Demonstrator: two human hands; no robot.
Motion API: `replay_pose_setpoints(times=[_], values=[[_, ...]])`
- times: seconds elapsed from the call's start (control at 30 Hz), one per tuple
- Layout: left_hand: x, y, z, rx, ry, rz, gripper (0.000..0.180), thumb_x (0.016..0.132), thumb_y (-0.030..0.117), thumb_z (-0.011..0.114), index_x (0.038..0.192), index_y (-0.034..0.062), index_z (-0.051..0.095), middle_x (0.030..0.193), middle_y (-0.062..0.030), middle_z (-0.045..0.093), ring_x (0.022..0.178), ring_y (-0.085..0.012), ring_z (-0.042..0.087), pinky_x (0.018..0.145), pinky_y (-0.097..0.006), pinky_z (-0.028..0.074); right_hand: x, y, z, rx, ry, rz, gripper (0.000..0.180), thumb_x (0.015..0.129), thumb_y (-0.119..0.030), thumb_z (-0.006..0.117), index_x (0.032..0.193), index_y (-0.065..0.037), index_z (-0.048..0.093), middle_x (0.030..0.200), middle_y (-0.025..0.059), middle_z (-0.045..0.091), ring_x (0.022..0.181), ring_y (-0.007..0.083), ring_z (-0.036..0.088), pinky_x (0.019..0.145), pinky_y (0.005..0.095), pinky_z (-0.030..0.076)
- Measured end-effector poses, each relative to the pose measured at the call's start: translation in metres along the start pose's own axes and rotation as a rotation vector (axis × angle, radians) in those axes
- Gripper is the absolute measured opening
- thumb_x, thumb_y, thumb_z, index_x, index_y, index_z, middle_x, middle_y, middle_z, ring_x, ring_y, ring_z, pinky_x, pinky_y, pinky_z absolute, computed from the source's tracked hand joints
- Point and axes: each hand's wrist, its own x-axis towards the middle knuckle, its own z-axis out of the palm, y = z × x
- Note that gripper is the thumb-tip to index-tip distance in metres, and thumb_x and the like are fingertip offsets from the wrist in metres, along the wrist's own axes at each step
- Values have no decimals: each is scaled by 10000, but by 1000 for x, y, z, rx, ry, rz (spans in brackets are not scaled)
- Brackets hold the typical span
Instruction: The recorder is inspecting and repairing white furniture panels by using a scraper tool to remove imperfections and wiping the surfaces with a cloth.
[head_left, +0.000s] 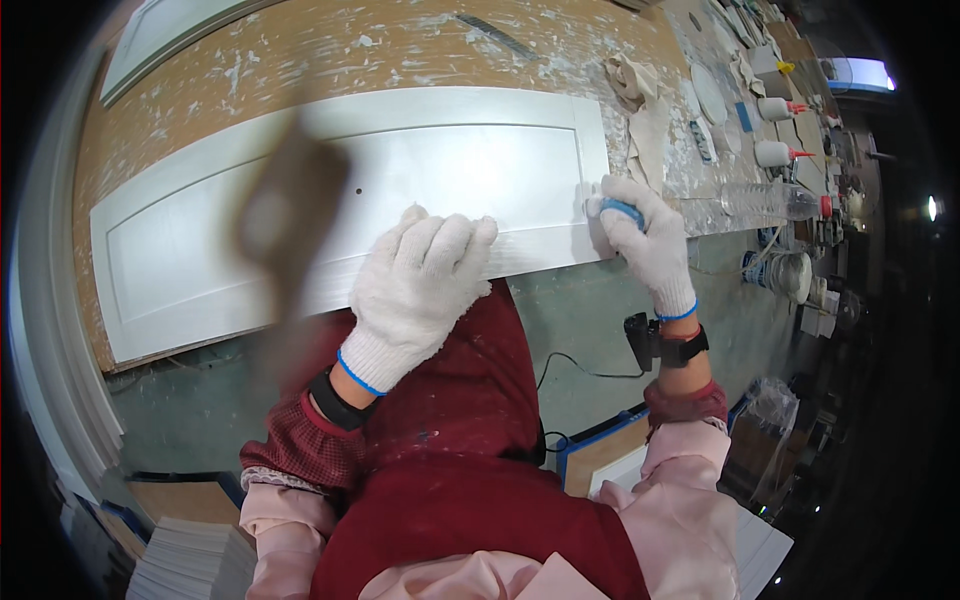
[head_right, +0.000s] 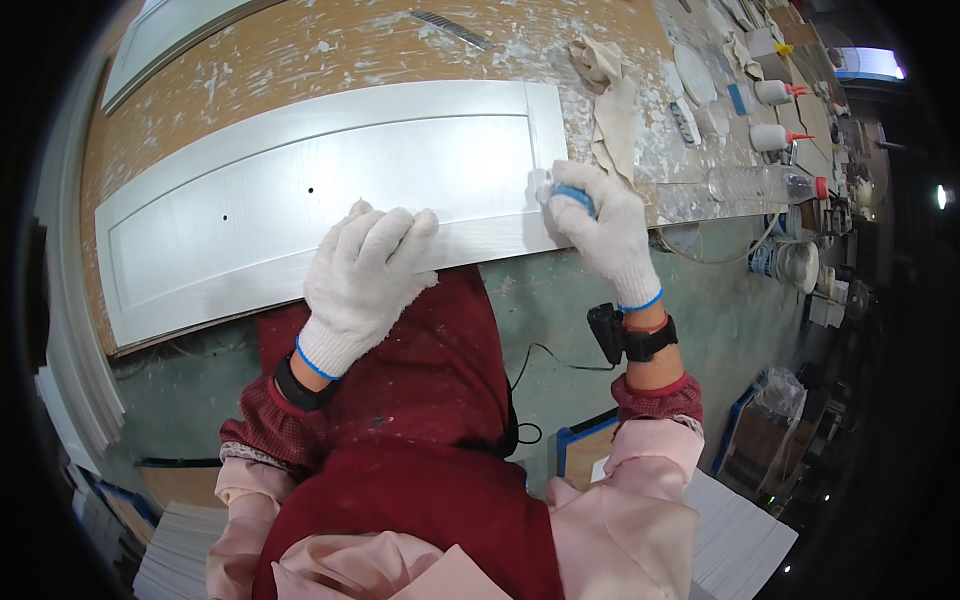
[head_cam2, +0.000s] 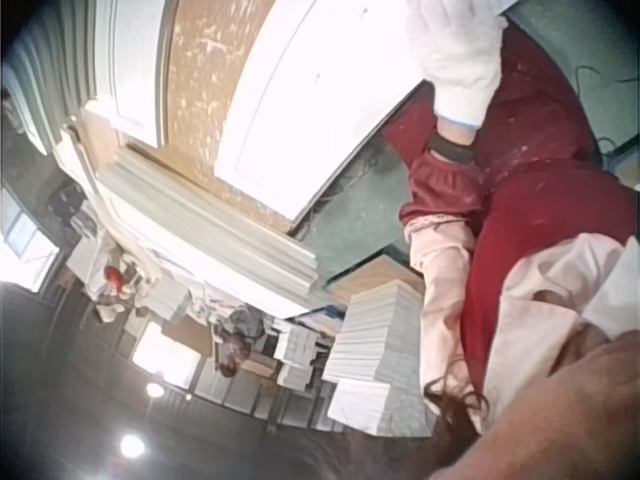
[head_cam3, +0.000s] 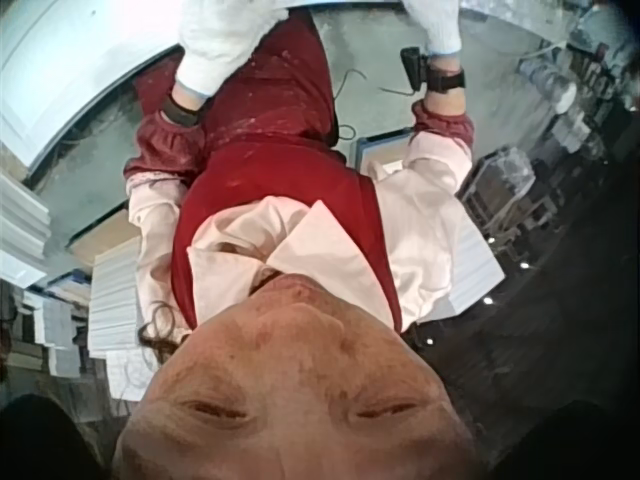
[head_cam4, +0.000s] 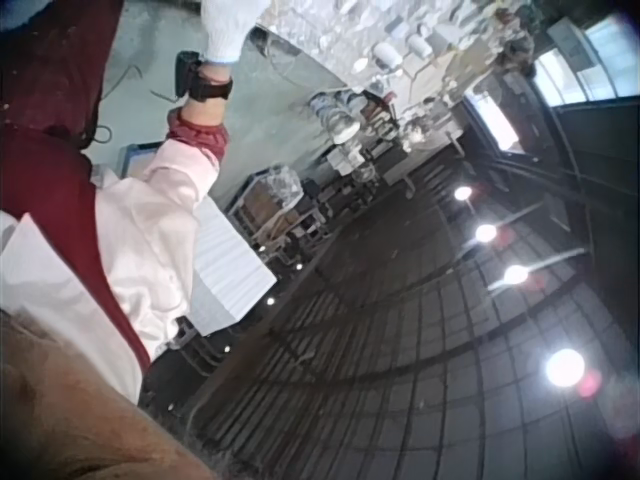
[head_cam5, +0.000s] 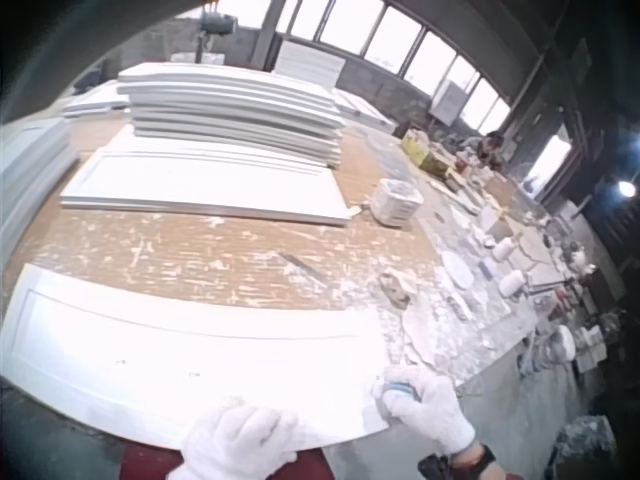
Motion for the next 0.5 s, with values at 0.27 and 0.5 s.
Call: replay_pose_setpoints(times=[0.27, 0.5], values=[[-1, -2, 1, 10, 18, 13, 703, 507, 247, 813, 1181, 166, 632, 1084, 9, 530, 1008, -202, 555, 895, -371, 521, 53, -8, 1, -136, 100, -85, 318, 787, -220, 647, 1039, -32, 695, 977, 138, 659, 1019, 244, 585, 909, 346, 460], [1, 0, -2, 7, -50, -9, 651, 538, 253, 808, 1160, 170, 634, 1066, 12, 521, 1005, -187, 544, 870, -339, 513, 78, 0, 4, -300, 129, -243, 356, 868, -191, 636, 1185, -30, 654, 855, 24, 649, 669, 62, 558, 604, 228, 465]])
